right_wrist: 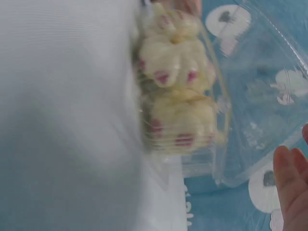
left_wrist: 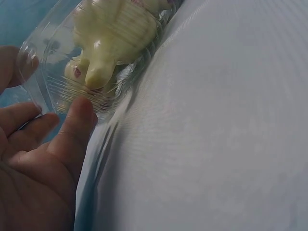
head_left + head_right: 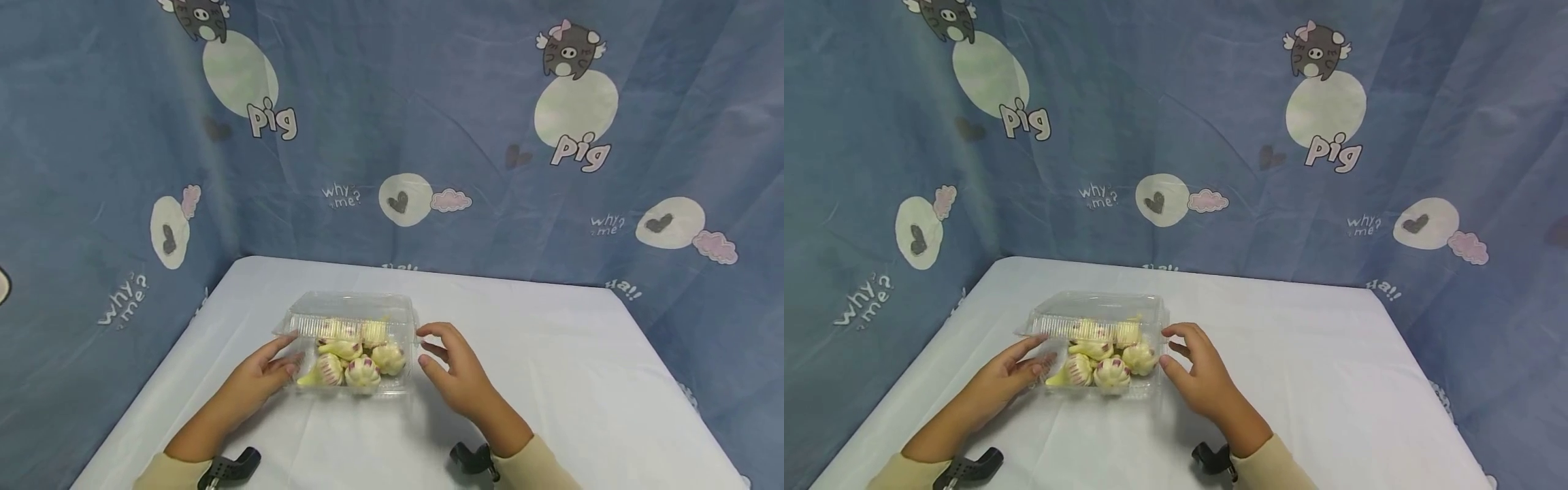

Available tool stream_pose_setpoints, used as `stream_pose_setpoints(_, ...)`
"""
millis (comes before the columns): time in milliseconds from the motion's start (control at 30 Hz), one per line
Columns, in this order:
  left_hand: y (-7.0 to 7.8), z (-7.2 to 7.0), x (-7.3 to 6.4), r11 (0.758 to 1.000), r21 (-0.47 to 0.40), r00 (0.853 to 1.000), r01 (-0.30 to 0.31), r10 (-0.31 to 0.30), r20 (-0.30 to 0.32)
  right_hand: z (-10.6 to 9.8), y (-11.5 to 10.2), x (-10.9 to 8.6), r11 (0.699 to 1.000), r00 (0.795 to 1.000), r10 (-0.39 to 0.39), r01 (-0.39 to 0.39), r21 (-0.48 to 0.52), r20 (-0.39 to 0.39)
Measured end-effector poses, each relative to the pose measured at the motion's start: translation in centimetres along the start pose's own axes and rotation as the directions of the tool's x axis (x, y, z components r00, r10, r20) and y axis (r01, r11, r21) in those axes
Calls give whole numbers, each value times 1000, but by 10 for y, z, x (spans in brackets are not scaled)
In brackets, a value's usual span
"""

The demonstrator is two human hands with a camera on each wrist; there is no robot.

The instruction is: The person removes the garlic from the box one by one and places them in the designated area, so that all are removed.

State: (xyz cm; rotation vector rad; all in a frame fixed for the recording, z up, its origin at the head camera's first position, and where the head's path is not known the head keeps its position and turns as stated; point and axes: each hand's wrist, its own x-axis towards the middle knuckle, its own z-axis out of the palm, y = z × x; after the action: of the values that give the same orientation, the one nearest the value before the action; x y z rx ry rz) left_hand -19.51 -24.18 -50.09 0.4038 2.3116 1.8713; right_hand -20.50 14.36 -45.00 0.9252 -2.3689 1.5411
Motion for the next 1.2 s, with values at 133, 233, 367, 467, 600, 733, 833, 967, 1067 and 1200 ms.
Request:
stream_pose_setpoints(133,0,-1,-1,1000,-3,1000,-7,7,4,-3,6,10,993,999,-38,40,111,-17)
stream_pose_setpoints(233,-1,-1,-2,1000,0,1000,8,-8,-13,-2,9,17,985,999,-44,47,167,-19)
stream_pose_setpoints(367,-3,0,-3,1000,2,999,26,-26,-35,0,15,25,974,1000,-19,16,225,11)
stream_pose_setpoints(467,-4,1,-2,1000,-9,999,13,-13,-35,2,20,27,965,999,18,-27,259,37)
stream_pose_setpoints(600,-5,2,-1,1000,-22,999,-3,2,-38,3,27,32,959,997,45,-60,277,58)
stream_pose_setpoints(733,-3,1,-1,999,-33,999,6,-7,-41,5,34,41,953,996,66,-81,292,61)
stream_pose_setpoints(833,-2,1,-2,999,-46,999,10,-11,-33,6,38,48,948,993,96,-112,297,69)
stream_pose_setpoints(967,-2,1,-1,999,-47,999,12,-13,-33,7,44,55,944,987,116,-143,297,106)
stream_pose_setpoints(1067,-3,1,-1,999,-31,999,9,-10,-34,9,49,56,945,983,130,-164,284,133)
stream_pose_setpoints(1200,-4,0,-2,1000,-25,1000,5,-5,-28,14,56,55,938,970,175,-216,271,166)
